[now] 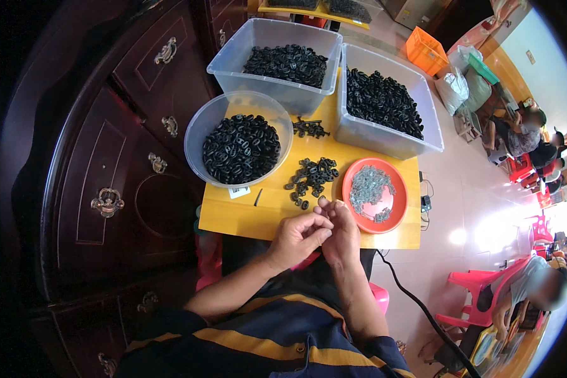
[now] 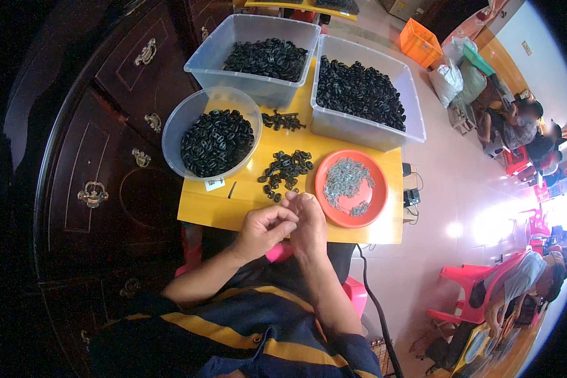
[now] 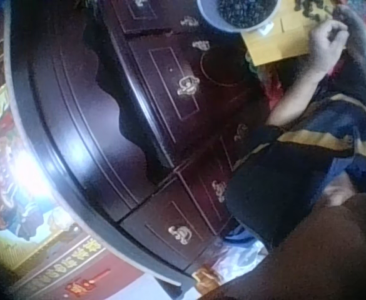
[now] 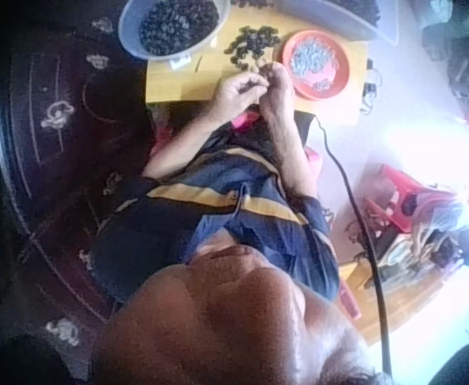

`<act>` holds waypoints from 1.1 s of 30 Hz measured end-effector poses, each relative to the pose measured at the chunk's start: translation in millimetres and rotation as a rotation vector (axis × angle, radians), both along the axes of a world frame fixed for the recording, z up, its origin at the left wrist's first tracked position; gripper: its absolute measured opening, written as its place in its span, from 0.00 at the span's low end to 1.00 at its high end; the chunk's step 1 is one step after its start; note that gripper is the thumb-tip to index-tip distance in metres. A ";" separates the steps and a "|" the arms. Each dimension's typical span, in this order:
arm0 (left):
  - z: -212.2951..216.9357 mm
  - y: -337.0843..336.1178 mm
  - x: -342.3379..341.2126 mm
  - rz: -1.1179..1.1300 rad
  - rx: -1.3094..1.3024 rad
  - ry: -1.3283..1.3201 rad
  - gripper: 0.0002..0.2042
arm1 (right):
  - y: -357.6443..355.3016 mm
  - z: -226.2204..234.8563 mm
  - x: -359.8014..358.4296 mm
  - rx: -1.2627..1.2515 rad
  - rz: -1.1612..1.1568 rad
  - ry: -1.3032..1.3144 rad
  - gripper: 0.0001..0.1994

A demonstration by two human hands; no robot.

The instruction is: Manually assembling black plastic buckle components by pressing small metal rivets into them.

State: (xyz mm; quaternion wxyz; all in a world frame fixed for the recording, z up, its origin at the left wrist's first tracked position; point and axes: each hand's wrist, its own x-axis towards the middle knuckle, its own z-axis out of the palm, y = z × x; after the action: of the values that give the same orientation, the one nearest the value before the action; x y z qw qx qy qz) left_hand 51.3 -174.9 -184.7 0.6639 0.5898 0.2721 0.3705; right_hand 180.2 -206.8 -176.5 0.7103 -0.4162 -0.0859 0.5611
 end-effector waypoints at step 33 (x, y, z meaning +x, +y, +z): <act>14.1 20.9 -11.1 0.152 0.173 0.104 0.04 | -20.0 7.6 9.5 0.016 0.301 -0.400 0.08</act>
State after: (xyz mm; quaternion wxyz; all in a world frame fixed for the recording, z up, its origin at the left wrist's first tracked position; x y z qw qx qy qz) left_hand 40.2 -154.0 -170.6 0.5655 0.6410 0.3172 0.4106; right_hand 189.7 -226.8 -168.9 0.5907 -0.4959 -0.2902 0.5665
